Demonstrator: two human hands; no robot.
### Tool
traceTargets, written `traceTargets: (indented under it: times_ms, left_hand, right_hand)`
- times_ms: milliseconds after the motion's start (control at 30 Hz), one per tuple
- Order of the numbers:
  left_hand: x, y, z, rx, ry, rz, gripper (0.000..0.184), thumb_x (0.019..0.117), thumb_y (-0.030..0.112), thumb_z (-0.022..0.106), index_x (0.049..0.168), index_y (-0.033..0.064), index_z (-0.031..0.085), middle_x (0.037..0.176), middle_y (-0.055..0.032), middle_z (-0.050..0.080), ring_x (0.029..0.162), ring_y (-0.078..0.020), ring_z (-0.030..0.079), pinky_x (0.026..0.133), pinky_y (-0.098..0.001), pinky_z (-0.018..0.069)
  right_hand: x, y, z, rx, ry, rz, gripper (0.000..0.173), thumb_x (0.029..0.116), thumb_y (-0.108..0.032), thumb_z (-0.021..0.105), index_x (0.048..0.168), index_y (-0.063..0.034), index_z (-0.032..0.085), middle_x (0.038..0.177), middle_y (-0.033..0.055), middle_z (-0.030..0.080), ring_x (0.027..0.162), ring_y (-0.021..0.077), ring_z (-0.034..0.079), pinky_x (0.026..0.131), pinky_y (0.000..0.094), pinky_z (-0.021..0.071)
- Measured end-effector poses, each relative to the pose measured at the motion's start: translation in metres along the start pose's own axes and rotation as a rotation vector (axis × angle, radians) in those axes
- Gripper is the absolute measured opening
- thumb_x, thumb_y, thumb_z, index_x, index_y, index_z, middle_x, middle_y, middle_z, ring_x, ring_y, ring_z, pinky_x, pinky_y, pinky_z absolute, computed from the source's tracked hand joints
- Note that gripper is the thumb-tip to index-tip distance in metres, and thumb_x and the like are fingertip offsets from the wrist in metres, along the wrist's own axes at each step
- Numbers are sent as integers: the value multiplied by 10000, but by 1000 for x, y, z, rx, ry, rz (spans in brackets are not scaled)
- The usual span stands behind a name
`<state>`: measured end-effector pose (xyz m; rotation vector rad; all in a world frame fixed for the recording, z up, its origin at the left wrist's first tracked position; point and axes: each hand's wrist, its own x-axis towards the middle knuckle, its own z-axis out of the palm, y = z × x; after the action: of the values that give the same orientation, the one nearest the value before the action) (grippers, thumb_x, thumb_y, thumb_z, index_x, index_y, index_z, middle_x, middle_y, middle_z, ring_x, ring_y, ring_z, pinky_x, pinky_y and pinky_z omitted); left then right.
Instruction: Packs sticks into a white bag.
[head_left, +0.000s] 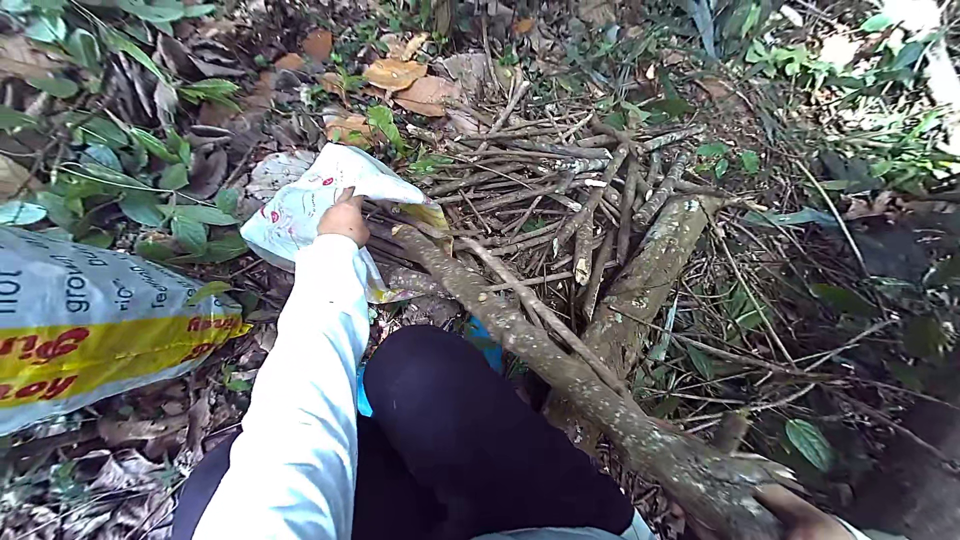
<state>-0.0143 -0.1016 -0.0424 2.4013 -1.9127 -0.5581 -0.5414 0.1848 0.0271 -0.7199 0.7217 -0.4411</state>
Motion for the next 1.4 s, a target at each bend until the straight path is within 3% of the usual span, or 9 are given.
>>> traceTargets:
  times_ms: [100,233,333,400,567,833,1067,1267,1400]
  left_hand:
    - [2,-3,1,2,-22,19,644,821,-80,728,1439,-18,558,1658,-183,351,1351,-519,518,1020,-748,440]
    - [8,-5,-4,-29,-24,47,603,837,-91,704,1421,-15,576,1649,-183,369,1381,-495,502,1050,-732,428]
    - [10,-3,-9,-67,-33,66,639,819,-120,700,1435,-17,562,1638,-211,372,1418,-484,466,1088,-724,398]
    - [14,-3,-9,-66,-37,64,635,822,-131,686,1433,-2,569,1640,-201,374,1420,-476,467,1087,-717,403]
    - [28,-7,2,-65,-23,4,630,822,-105,703,1429,-7,572,1648,-181,369,1389,-473,502,1064,-711,431]
    - [40,-35,6,-218,71,-40,598,810,-148,680,1393,-55,584,1611,-238,402,1449,-455,440,1148,-693,354]
    - [31,-2,0,-169,34,12,573,808,-136,697,1365,-29,614,1609,-220,414,1444,-453,448,1125,-698,376]
    - [21,14,-4,-37,-35,32,574,806,-110,723,1363,-13,626,1597,-195,446,1356,-484,530,1025,-733,442]
    - [17,21,3,54,-100,33,626,812,-107,706,1417,10,598,1620,-155,429,1319,-481,562,1003,-723,464]
  right_hand:
    - [56,-2,-17,-148,-118,-143,870,817,-427,845,1566,-281,427,1412,-95,633,1242,39,619,1032,264,540]
    - [138,-1,-31,-442,-37,-177,1301,595,-487,935,1609,-75,232,1479,37,558,1301,94,581,1064,309,532]
    - [190,-6,-27,-661,71,-158,1363,486,-226,928,1601,29,188,1538,158,470,1346,103,537,1103,264,481]
    - [224,-8,-26,-790,141,-154,1362,473,-46,922,1610,24,177,1547,225,451,1372,209,533,1132,346,471]
    - [321,-29,-26,-1314,327,128,1316,620,-126,949,1660,-146,144,1513,243,503,1256,454,609,1015,653,499]
    - [330,-8,-80,-1581,311,-14,1078,733,-192,877,1634,-119,289,1445,285,545,1301,469,568,1047,616,480]
    - [275,4,-84,-1804,305,-124,875,756,-41,818,1554,-133,472,1339,337,602,1102,579,631,789,682,541]
    - [329,-53,-33,-1703,300,152,918,864,-137,767,1644,-227,292,1473,294,511,1300,512,543,964,645,504]
    - [414,-69,-12,-1616,356,182,1003,841,-127,811,1655,-283,247,1510,261,484,1316,512,526,952,682,502]
